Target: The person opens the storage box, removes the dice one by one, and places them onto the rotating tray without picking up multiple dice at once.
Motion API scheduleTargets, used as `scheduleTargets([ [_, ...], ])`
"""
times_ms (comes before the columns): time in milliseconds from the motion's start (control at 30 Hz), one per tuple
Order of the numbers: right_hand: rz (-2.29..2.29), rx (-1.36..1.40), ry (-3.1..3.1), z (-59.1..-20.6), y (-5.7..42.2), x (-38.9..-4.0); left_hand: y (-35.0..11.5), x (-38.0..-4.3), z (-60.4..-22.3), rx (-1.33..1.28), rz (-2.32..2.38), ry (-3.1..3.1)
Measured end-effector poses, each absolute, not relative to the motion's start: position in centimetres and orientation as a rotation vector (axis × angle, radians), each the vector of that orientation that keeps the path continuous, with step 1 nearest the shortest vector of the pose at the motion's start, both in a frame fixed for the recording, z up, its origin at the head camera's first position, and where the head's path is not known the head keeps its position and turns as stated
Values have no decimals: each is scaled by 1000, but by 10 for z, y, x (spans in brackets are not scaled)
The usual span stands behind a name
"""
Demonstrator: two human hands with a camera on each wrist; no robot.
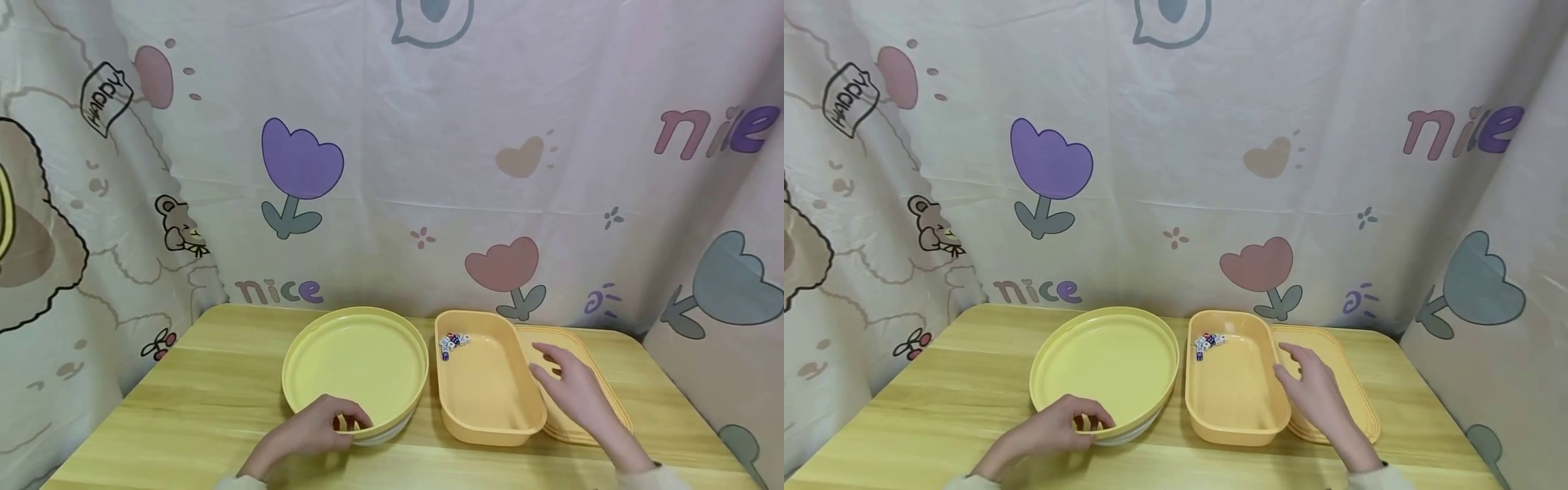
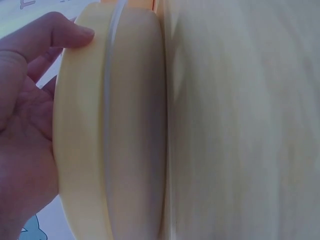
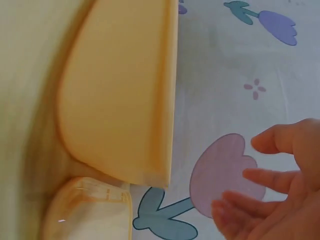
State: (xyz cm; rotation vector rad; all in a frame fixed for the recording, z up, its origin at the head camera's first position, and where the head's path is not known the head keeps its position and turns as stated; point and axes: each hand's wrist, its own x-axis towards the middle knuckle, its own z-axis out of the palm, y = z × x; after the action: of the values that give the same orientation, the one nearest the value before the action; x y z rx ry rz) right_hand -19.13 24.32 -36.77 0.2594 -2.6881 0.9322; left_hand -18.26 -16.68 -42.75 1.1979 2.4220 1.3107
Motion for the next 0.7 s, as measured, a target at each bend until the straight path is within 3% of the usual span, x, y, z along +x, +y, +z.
scheduleTargets([
  [700,1276,652,-2766,-358,190,-285,-166,-182,-428,1171,1337,2402],
])
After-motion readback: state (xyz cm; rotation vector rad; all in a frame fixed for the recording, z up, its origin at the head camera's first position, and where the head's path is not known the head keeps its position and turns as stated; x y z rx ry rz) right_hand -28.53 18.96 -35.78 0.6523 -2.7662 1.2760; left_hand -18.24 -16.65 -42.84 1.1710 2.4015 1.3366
